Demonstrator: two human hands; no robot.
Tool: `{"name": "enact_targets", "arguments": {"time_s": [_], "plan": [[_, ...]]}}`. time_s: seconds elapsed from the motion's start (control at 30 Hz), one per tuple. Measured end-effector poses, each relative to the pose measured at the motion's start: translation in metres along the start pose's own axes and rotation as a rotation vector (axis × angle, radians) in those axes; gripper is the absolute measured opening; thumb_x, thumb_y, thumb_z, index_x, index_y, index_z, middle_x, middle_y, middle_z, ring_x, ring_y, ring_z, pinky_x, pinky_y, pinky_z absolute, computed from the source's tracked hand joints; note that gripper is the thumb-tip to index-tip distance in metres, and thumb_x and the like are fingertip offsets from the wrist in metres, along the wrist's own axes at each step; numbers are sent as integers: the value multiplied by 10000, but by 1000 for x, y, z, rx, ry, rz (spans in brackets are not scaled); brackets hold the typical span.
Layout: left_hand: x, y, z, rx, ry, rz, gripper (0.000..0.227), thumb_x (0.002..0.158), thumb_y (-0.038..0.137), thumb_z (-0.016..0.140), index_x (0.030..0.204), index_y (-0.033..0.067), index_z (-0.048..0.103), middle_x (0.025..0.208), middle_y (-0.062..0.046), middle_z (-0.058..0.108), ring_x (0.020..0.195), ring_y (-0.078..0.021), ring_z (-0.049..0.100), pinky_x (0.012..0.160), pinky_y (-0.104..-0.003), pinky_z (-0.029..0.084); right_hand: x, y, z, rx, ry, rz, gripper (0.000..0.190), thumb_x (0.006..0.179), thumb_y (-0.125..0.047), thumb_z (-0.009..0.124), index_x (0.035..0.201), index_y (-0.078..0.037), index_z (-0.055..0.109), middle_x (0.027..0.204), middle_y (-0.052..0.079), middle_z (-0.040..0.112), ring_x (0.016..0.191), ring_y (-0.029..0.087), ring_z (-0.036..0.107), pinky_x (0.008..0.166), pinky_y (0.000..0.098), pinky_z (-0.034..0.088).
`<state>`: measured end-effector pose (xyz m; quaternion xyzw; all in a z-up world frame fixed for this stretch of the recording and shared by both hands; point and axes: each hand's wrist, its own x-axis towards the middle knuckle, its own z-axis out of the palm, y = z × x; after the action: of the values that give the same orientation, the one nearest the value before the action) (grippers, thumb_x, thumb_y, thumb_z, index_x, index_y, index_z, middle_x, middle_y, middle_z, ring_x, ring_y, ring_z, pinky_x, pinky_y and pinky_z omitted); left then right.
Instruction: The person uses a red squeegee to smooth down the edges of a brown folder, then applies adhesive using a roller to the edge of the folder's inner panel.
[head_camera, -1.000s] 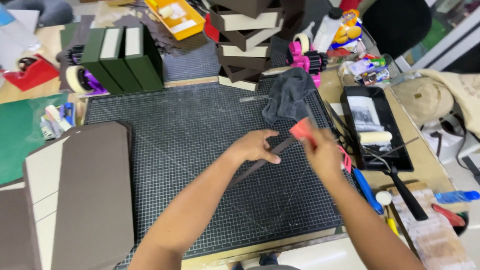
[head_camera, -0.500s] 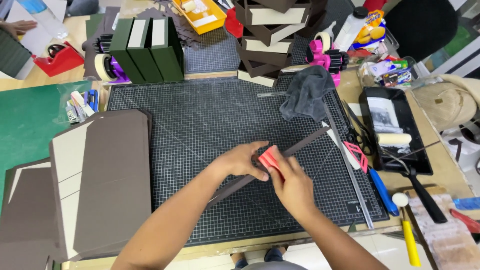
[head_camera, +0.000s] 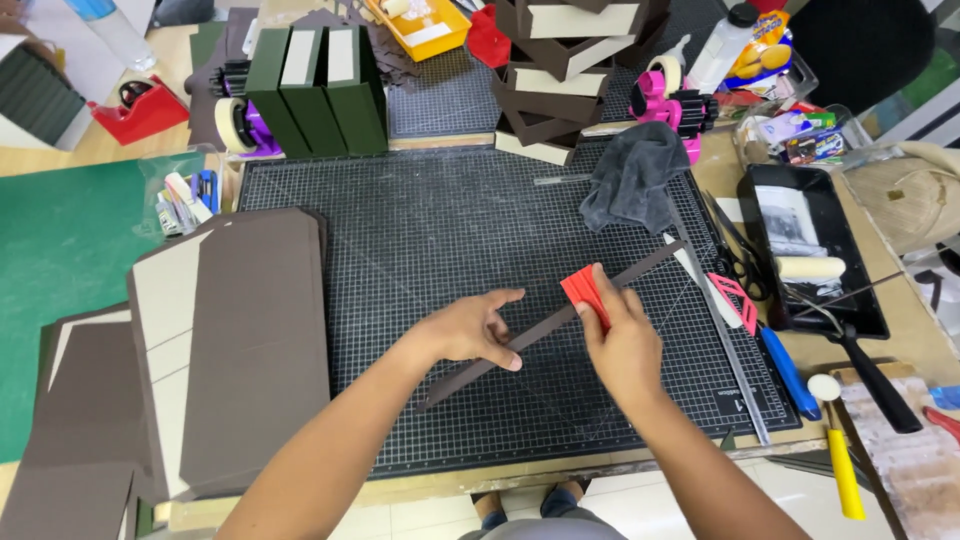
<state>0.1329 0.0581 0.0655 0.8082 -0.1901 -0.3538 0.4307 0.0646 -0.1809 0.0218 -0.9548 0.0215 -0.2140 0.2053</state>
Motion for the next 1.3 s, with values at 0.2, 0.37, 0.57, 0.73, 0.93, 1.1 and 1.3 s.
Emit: {"name": "enact_targets", "arguments": {"time_s": [0.2, 0.37, 0.57, 0.73, 0.93, 1.1, 1.3], "plan": [[2, -12, -3, -105, 22, 76, 1040, 673, 156, 948, 1571, 66, 431, 978, -233, 774, 886, -371, 755, 743, -425, 608, -33, -64, 11, 128, -68, -104, 584, 929, -321, 688, 1498, -328, 558, 986, 48, 698, 812, 335, 743, 603, 450, 616], [8, -30, -8, -132, 27, 71, 1052, 676, 194, 949, 1579, 76, 424, 997, -223, 769, 888, -326, 752, 719, -374, 592, -19, -47, 2, 107, -76, -68, 581, 963, -255, 664, 1529, -223, 537, 992, 111, 709, 800, 357, 742, 614, 428, 604], [-24, -29, -15, -93, 47, 75, 1082, 645, 184, 967, 1576, 80, 426, 1028, -255, 763, 881, -375, 759, 735, -434, 617, -26, -62, 7, 113, -105, -97, 566, 960, -314, 660, 1512, -256, 552, 1001, 85, 704, 805, 352, 746, 606, 463, 610], [-51, -29, -15, -196, 52, 47, 1121, 621, 168, 961, 1586, 52, 402, 1095, -269, 747, 901, -366, 752, 763, -445, 607, -41, -74, 8, 71, -74, -108, 587, 964, -297, 655, 1534, -246, 525, 985, 100, 696, 775, 366, 743, 571, 443, 602], [-71, -44, -24, -220, -40, 49, 1139, 722, 303, 814, 1655, 201, 170, 1297, -104, 637, 946, -213, 741, 948, -335, 577, -46, -89, 20, 169, -232, -184, 593, 1023, -338, 554, 1586, -284, 378, 1008, 3, 593, 508, 149, 551, 358, 314, 457], [-116, -95, 8, -214, 32, 226, 1190, 707, 448, 820, 1630, 220, 104, 1719, -118, 201, 1539, -323, 313, 1253, -517, 255, -41, -89, 18, 106, -265, -150, 582, 1025, -385, 514, 1583, -266, 399, 1017, 17, 580, 550, 196, 595, 381, 350, 484], [-76, -138, 84, -213, 563, 468, 184, 893, -109, 559, 771, 7, 633, 1505, -201, 522, 1344, -370, 570, 1049, -454, 544, -72, -140, 26, 92, -286, -355, 577, 1045, -326, 509, 1579, -173, 355, 905, 27, 567, 467, 66, 426, 342, 214, 380]]}}
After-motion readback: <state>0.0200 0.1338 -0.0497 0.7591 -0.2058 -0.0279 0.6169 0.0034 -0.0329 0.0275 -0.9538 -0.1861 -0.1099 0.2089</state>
